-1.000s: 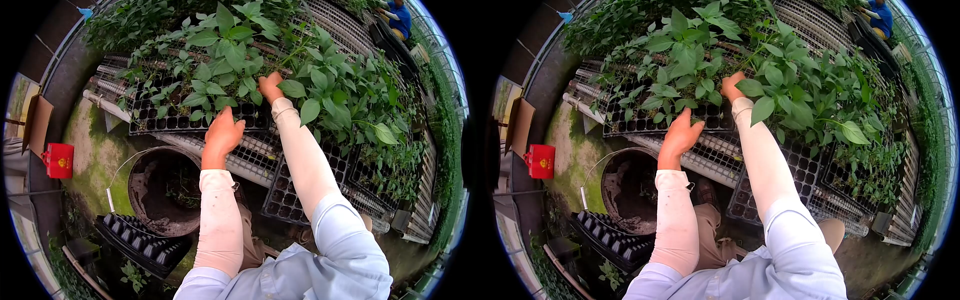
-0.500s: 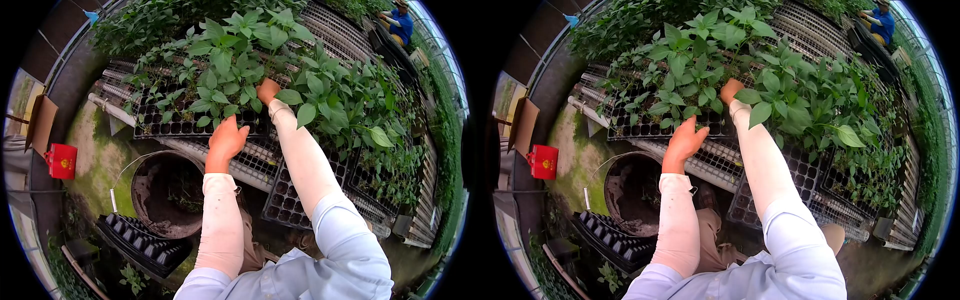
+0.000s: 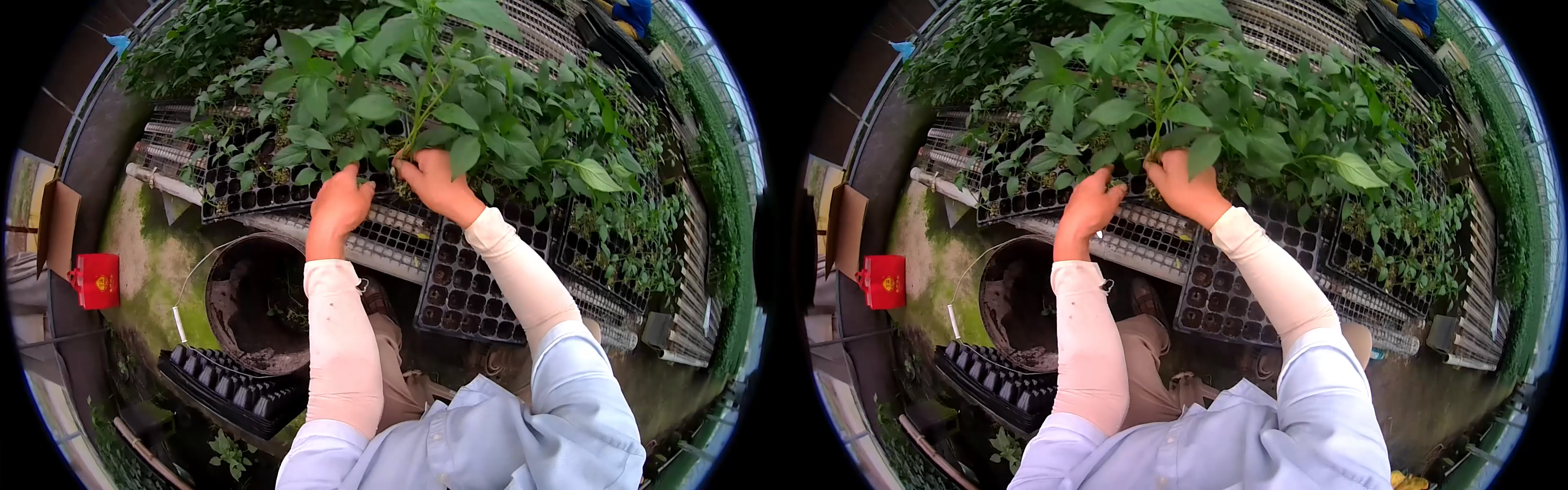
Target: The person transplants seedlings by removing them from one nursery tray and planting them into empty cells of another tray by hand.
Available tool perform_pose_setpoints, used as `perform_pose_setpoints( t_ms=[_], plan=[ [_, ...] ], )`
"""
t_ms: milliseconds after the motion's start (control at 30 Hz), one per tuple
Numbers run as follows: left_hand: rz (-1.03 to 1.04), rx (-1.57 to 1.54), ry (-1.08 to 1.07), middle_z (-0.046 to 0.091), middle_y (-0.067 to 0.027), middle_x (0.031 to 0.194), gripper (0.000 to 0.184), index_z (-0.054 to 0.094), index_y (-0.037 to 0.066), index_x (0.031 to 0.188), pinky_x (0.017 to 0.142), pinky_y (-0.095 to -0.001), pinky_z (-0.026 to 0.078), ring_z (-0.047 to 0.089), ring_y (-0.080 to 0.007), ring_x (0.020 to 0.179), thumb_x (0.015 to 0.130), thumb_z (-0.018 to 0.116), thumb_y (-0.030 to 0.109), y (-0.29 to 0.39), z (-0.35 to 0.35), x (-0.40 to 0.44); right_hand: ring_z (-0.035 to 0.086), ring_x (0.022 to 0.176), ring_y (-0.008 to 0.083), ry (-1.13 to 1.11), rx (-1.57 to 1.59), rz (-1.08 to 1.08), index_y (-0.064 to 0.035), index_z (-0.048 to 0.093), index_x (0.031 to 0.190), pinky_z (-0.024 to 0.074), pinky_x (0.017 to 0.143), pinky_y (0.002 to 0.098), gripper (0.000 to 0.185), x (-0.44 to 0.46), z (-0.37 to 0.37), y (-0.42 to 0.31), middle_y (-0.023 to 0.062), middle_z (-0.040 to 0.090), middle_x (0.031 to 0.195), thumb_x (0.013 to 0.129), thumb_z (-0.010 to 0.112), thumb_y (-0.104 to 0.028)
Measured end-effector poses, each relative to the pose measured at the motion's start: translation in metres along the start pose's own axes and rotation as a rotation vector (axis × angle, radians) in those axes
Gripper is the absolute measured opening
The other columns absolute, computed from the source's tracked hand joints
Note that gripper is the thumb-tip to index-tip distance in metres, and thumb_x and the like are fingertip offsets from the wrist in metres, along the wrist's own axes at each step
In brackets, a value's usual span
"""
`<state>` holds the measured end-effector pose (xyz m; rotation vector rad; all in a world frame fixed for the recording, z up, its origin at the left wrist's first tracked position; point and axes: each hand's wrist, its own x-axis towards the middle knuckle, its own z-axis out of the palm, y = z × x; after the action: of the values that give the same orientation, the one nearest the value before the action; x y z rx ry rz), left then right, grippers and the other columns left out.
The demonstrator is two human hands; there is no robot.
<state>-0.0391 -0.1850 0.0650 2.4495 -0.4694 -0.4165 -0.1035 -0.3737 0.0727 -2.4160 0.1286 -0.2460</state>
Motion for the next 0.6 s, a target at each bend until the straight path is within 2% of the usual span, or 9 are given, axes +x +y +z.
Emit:
perform_pose_setpoints(
  t_ms=[133, 233, 267, 333, 400, 433, 467, 567, 600],
  plan=[
    [0.066, -0.003, -0.038, 0.063, -0.0236, 0.127, 0.056, 0.056, 0.005, 0.137, 0.100, -0.0462, 0.046, 0.058, -0.0392, 0.121, 0.089, 0.061, 0.033, 0.001, 0.011, 0.000, 0.067, 0.079, 0.0288, -0.110, 0.190, 0.092, -0.0028, 0.069, 0.107, 0.0503, 0.073, 0.0382, 0.023, -0.084, -0.009, 0.005, 0.0159, 0.070, 0.090, 0.093, 0.062, -0.020],
    [0.123, -0.026, -0.066, 0.064, -0.0227, 0.126, 0.055, 0.057, 0.005, 0.136, 0.100, -0.0462, 0.047, 0.059, -0.0389, 0.120, 0.089, 0.061, 0.033, 0.015, 0.021, -0.005, 0.066, 0.090, 0.0179, 0.042, 0.247, 0.043, -0.0012, 0.069, 0.108, 0.0507, 0.081, 0.0310, 0.018, -0.125, -0.016, 0.032, 0.0097, 0.072, 0.100, 0.094, 0.060, -0.009],
    [0.154, -0.030, -0.085, 0.064, -0.0220, 0.126, 0.054, 0.058, 0.005, 0.135, 0.099, -0.0462, 0.047, 0.059, -0.0388, 0.119, 0.089, 0.061, 0.032, 0.023, 0.022, -0.009, 0.067, 0.094, 0.0170, 0.035, 0.337, 0.176, -0.0003, 0.068, 0.111, 0.0505, 0.084, 0.0292, 0.020, -0.135, -0.020, 0.043, 0.0098, 0.072, 0.102, 0.097, 0.059, -0.011],
    [0.193, 0.013, -0.118, 0.066, -0.0187, 0.124, 0.051, 0.060, 0.008, 0.133, 0.099, -0.0462, 0.047, 0.061, -0.0381, 0.116, 0.089, 0.061, 0.032, 0.039, 0.028, -0.014, 0.066, 0.096, 0.0163, 0.106, 0.376, 0.192, 0.0014, 0.066, 0.115, 0.0510, 0.085, 0.0291, 0.022, -0.143, -0.033, 0.071, 0.0097, 0.071, 0.105, 0.100, 0.058, -0.013],
    [0.263, 0.029, -0.183, 0.065, -0.0182, 0.125, 0.049, 0.061, 0.009, 0.132, 0.100, -0.0463, 0.047, 0.060, -0.0377, 0.116, 0.089, 0.060, 0.032, 0.049, 0.041, -0.011, 0.066, 0.082, 0.0241, 0.250, 0.300, 0.093, -0.0053, 0.069, 0.109, 0.0507, 0.077, 0.0340, 0.018, -0.136, -0.039, 0.104, 0.0099, 0.071, 0.093, 0.098, 0.060, -0.017],
    [0.283, 0.036, -0.196, 0.065, -0.0175, 0.125, 0.048, 0.062, 0.010, 0.131, 0.101, -0.0465, 0.047, 0.061, -0.0373, 0.116, 0.089, 0.059, 0.031, 0.059, 0.044, -0.013, 0.066, 0.083, 0.0208, 0.179, 0.308, 0.196, -0.0042, 0.068, 0.110, 0.0506, 0.077, 0.0341, 0.019, -0.131, -0.053, 0.103, 0.0103, 0.071, 0.095, 0.100, 0.058, -0.016],
    [0.282, -0.034, -0.235, 0.064, -0.0232, 0.126, 0.048, 0.061, 0.000, 0.130, 0.101, -0.0417, 0.047, 0.060, -0.0389, 0.118, 0.089, 0.061, 0.024, 0.069, 0.048, -0.016, 0.067, 0.099, 0.0204, 0.121, 0.343, 0.213, 0.0045, 0.063, 0.117, 0.0511, 0.088, 0.0338, 0.030, -0.126, -0.064, 0.109, 0.0129, 0.071, 0.106, 0.102, 0.055, -0.020],
    [0.328, 0.017, -0.282, 0.066, -0.0229, 0.120, 0.046, 0.064, 0.002, 0.126, 0.098, -0.0438, 0.048, 0.061, -0.0397, 0.113, 0.087, 0.059, 0.025, 0.086, 0.071, -0.012, 0.067, 0.098, 0.0249, 0.035, 0.249, 0.217, 0.0010, 0.063, 0.117, 0.0508, 0.089, 0.0367, 0.029, -0.112, -0.065, 0.143, 0.0136, 0.071, 0.105, 0.102, 0.054, -0.022],
    [0.326, 0.018, -0.285, 0.066, -0.0229, 0.120, 0.046, 0.064, 0.002, 0.126, 0.098, -0.0438, 0.048, 0.061, -0.0397, 0.113, 0.087, 0.059, 0.025, 0.089, 0.081, -0.008, 0.066, 0.099, 0.0286, 0.010, 0.068, 0.123, -0.0010, 0.064, 0.117, 0.0504, 0.089, 0.0386, 0.027, -0.109, -0.058, 0.157, 0.0145, 0.070, 0.105, 0.101, 0.055, -0.022]
  ],
)
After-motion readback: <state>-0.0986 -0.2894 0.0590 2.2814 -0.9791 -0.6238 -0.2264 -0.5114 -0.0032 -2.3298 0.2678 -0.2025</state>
